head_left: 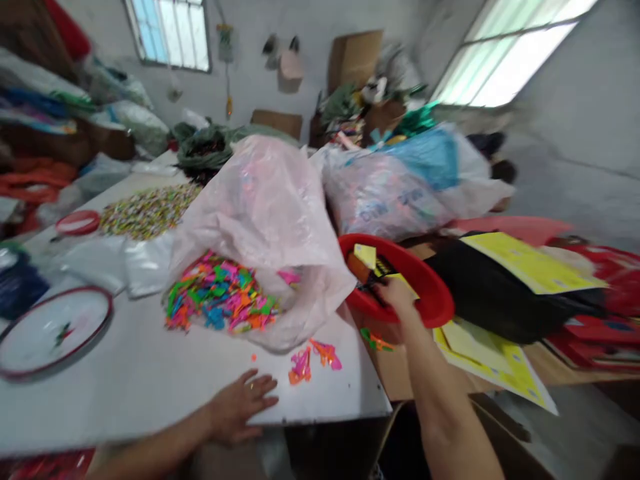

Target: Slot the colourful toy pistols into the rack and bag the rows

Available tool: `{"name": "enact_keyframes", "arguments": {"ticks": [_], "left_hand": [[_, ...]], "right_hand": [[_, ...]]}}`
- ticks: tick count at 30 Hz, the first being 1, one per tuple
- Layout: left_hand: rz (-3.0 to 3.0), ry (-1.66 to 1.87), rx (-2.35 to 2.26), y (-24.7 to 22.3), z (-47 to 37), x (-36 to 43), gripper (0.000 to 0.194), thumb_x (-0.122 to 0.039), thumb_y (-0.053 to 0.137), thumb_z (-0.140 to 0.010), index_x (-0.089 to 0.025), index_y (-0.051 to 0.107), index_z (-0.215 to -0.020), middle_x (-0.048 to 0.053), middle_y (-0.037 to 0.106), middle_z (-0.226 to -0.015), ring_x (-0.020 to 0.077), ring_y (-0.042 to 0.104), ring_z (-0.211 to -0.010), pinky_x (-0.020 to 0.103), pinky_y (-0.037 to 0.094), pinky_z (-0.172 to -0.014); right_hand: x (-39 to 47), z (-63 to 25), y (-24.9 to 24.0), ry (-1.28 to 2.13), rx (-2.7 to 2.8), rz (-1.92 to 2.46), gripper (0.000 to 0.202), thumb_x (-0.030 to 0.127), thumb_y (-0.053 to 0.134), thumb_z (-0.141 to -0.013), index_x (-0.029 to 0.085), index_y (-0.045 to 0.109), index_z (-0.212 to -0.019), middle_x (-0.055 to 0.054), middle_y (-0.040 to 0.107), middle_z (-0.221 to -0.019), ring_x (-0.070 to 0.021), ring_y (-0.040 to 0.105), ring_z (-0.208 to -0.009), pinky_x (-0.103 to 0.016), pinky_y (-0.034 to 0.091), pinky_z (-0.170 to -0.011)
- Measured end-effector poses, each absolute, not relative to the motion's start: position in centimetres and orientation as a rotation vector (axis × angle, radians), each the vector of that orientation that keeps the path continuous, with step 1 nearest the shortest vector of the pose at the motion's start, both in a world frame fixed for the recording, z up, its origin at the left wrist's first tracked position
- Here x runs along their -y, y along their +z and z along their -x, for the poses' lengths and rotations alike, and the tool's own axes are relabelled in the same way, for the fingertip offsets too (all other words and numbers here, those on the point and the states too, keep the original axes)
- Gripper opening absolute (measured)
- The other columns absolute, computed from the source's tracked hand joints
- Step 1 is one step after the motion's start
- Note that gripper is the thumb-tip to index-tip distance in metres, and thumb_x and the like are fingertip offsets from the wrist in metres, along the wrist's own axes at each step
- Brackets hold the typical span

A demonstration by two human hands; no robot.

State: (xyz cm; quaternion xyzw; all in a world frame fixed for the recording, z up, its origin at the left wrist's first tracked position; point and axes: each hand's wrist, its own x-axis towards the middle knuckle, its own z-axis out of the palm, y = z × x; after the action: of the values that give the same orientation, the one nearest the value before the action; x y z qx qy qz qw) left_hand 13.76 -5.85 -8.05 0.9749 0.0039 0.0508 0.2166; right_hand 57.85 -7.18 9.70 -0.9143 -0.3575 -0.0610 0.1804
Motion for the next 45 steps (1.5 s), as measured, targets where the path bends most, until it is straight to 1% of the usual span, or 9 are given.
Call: {"name": "enact_keyframes", "arguments": {"ticks": [5, 10, 15, 18, 21, 26, 34, 39, 45], "left_hand": [[-2.032, 0.232, -0.276, -6.3, -14.3, 6.7, 0.055, -0.053, 0.065, -0.078, -0.021, 0.062, -0.123, 0.017, 0.050, -0.142, 0.0347, 0.038, -0.138, 0.055, 0.014, -0.118], [-1.420, 0.412, -0.544, -4.3, -11.3, 5.2, 0.065, -0.063, 0.029, -0.093, -0.016, 0.058, -0.128, 0.017, 0.064, -0.122, 0.0307, 0.062, -0.111, 0.048, 0.049, -0.094], [-0.698, 0.434, -0.941, -1.8, -2.7, 2.0, 0.043, -0.031, 0.075, -0.073, -0.011, 0.066, -0.110, 0.013, 0.070, -0.100, 0.0224, 0.068, -0.083, 0.031, 0.056, -0.072], [-0.720, 0.493, -1.023, -2.0, 0.4, 1.7, 0.040, -0.020, 0.076, -0.069, -0.013, 0.065, -0.107, 0.011, 0.070, -0.097, 0.0195, 0.067, -0.079, 0.030, 0.056, -0.071], [-0.803, 0.600, -1.103, -3.1, 0.4, 2.4, 0.041, -0.021, 0.074, -0.069, -0.012, 0.063, -0.108, 0.010, 0.069, -0.091, 0.0187, 0.066, -0.075, 0.031, 0.056, -0.070], [-0.969, 0.707, -1.236, -3.9, -0.4, 2.7, 0.054, -0.029, 0.076, -0.067, -0.013, 0.060, -0.116, 0.009, 0.066, -0.097, 0.0225, 0.064, -0.090, 0.032, 0.053, -0.079], [-2.403, 0.447, -1.117, -4.4, 4.4, 3.7, 0.042, -0.038, 0.062, -0.082, -0.018, 0.061, -0.119, 0.013, 0.060, -0.124, 0.0287, 0.055, -0.118, 0.045, 0.045, -0.101], [-2.507, 0.280, -1.204, -5.4, 3.3, 5.6, 0.036, -0.034, 0.060, -0.086, -0.019, 0.061, -0.118, 0.014, 0.055, -0.133, 0.0302, 0.052, -0.121, 0.047, 0.046, -0.096], [-2.495, 0.325, -1.228, -5.9, 2.9, 5.6, 0.051, -0.040, 0.064, -0.084, -0.017, 0.052, -0.128, 0.015, 0.052, -0.135, 0.0279, 0.048, -0.124, 0.043, 0.044, -0.099]], "right_hand": [[14.4, -51.7, 10.1, -0.594, 0.808, 2.214, 0.047, 0.045, 0.042, -0.094, 0.017, 0.063, -0.126, -0.026, 0.064, -0.110, -0.0305, 0.062, -0.107, -0.041, 0.048, -0.092], [19.9, -35.6, 3.7, 0.012, 1.783, 1.921, 0.040, 0.044, 0.033, -0.093, 0.042, 0.068, -0.113, -0.010, 0.069, -0.097, -0.0312, 0.066, -0.092, -0.051, 0.056, -0.081], [16.0, -26.6, -0.2, 0.432, 2.286, 1.639, 0.034, 0.038, 0.043, -0.096, 0.036, 0.062, -0.124, -0.006, 0.068, -0.104, -0.0258, 0.064, -0.096, -0.042, 0.054, -0.085], [10.3, -27.3, 1.5, 0.487, 2.285, 1.522, 0.036, 0.042, 0.058, -0.091, 0.023, 0.062, -0.122, -0.009, 0.065, -0.113, -0.0235, 0.059, -0.105, -0.035, 0.050, -0.093], [3.2, -29.3, 3.7, 0.233, 2.147, 1.878, 0.028, 0.024, 0.041, -0.099, 0.016, 0.062, -0.115, -0.012, 0.062, -0.115, -0.0223, 0.055, -0.109, -0.034, 0.044, -0.096], [-4.7, -29.8, 3.6, 0.119, 2.234, 2.229, 0.034, 0.001, 0.037, -0.089, 0.008, 0.065, -0.107, -0.020, 0.058, -0.116, -0.0267, 0.054, -0.107, -0.037, 0.041, -0.092], [-1.8, -29.4, 2.1, 0.103, 2.213, 2.034, 0.027, 0.014, 0.041, -0.094, 0.013, 0.061, -0.112, -0.016, 0.058, -0.118, -0.0261, 0.051, -0.111, -0.038, 0.038, -0.097], [4.7, -23.2, -0.8, 0.723, 1.566, 1.628, 0.022, 0.035, 0.051, -0.090, 0.017, 0.058, -0.101, -0.003, 0.061, -0.080, -0.0165, 0.055, -0.070, -0.028, 0.047, -0.068], [9.6, -15.9, -3.3, 1.200, 1.096, 1.373, 0.028, 0.035, 0.062, -0.071, 0.019, 0.056, -0.093, 0.005, 0.049, -0.066, -0.0109, 0.046, -0.057, -0.023, 0.042, -0.055]]}}
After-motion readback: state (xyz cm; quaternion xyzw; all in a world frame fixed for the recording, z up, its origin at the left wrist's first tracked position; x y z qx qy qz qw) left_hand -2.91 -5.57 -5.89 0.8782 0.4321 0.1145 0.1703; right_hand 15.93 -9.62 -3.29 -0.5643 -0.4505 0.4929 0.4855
